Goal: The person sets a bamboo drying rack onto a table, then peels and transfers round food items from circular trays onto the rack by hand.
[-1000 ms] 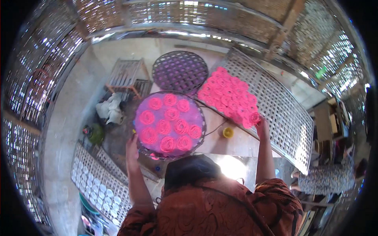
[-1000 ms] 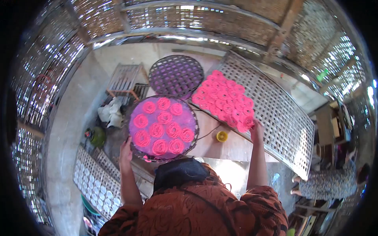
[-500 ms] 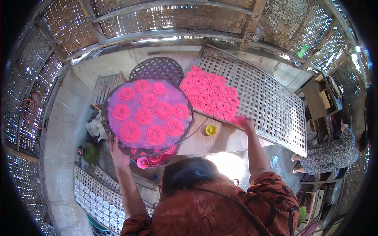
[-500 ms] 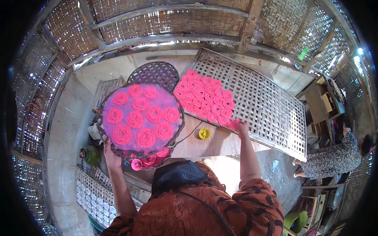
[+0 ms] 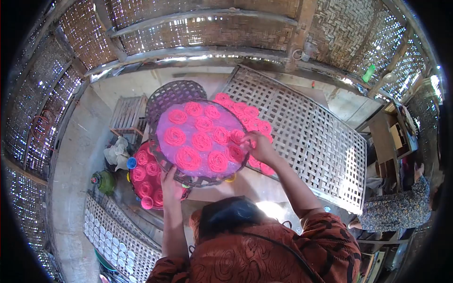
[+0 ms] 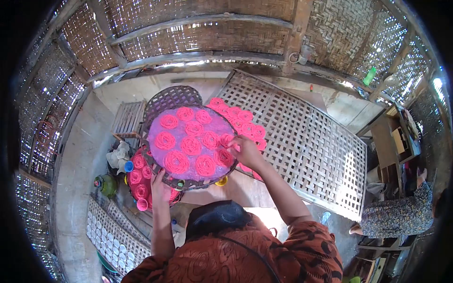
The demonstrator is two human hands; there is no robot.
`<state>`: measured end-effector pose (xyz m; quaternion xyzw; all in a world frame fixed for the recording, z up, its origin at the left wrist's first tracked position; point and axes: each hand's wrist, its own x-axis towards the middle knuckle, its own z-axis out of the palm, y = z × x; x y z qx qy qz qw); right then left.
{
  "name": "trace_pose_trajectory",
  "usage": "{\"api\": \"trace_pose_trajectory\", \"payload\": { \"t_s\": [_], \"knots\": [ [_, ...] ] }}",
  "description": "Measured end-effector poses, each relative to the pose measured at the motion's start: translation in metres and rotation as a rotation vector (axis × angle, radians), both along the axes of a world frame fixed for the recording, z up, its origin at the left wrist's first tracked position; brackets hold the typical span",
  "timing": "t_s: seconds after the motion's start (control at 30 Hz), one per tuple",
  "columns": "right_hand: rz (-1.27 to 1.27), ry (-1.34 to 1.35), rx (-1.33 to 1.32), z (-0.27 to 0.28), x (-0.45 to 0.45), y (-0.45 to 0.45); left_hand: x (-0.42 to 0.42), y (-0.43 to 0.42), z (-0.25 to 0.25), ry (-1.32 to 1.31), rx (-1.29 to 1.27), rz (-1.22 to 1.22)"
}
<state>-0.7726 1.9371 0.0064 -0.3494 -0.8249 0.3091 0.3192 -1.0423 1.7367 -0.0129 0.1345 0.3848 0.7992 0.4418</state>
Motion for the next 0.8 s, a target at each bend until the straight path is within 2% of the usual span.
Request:
{"api": "trace_pose_trajectory", "payload": {
  "t_s": [0.03, 0.13, 0.17, 0.3, 0.4, 0.47, 0.5, 0.57, 0.6, 0.67, 0.7, 0.73, 0.8],
  "knots": [
    [0.079, -0.014, -0.066, -0.006, 0.003, 0.011, 0.008, 0.004, -0.004, -0.004, -0.006, -0.009],
    [0.059, -0.064, -0.104, -0.023, 0.020, 0.036, 0.032, 0.005, -0.001, -0.088, -0.071, -0.034],
    [0.038, -0.031, -0.242, -0.023, 0.028, 0.038, 0.039, 0.005, 0.007, -0.054, -0.036, -0.087],
    [0.077, -0.031, -0.289, -0.023, 0.044, 0.041, 0.044, 0.002, -0.003, -0.002, -0.061, -0.092],
    [0.005, -0.084, -0.322, -0.016, 0.048, 0.035, 0.046, 0.002, -0.003, 0.000, -0.115, -0.100],
    [0.046, -0.278, 0.364, -0.018, 0.050, 0.030, 0.052, 0.007, -0.003, 0.041, -0.096, -0.091],
    [0.051, -0.279, 0.358, -0.020, 0.050, 0.030, 0.055, 0.007, -0.003, 0.038, -0.102, -0.087],
    [0.060, -0.404, 0.655, -0.029, 0.050, 0.030, 0.063, 0.006, 0.004, -0.009, -0.150, -0.052],
    [0.058, -0.406, 0.647, -0.040, 0.053, 0.032, 0.062, 0.005, 0.000, -0.010, -0.157, -0.056],
    [-0.099, 0.086, -0.506, -0.069, 0.065, 0.048, 0.058, 0.004, -0.010, -0.002, -0.171, -0.046],
    [-0.189, 0.203, -0.642, -0.083, 0.073, 0.060, 0.061, 0.006, -0.006, -0.006, -0.168, -0.050],
    [-0.121, 0.586, -1.063, -0.098, 0.087, 0.073, 0.065, 0.004, 0.002, 0.012, -0.168, -0.033],
    [-0.100, 0.753, -1.211, -0.092, 0.106, 0.075, 0.060, -0.002, -0.009, 0.027, -0.175, -0.017]
  ]
}}
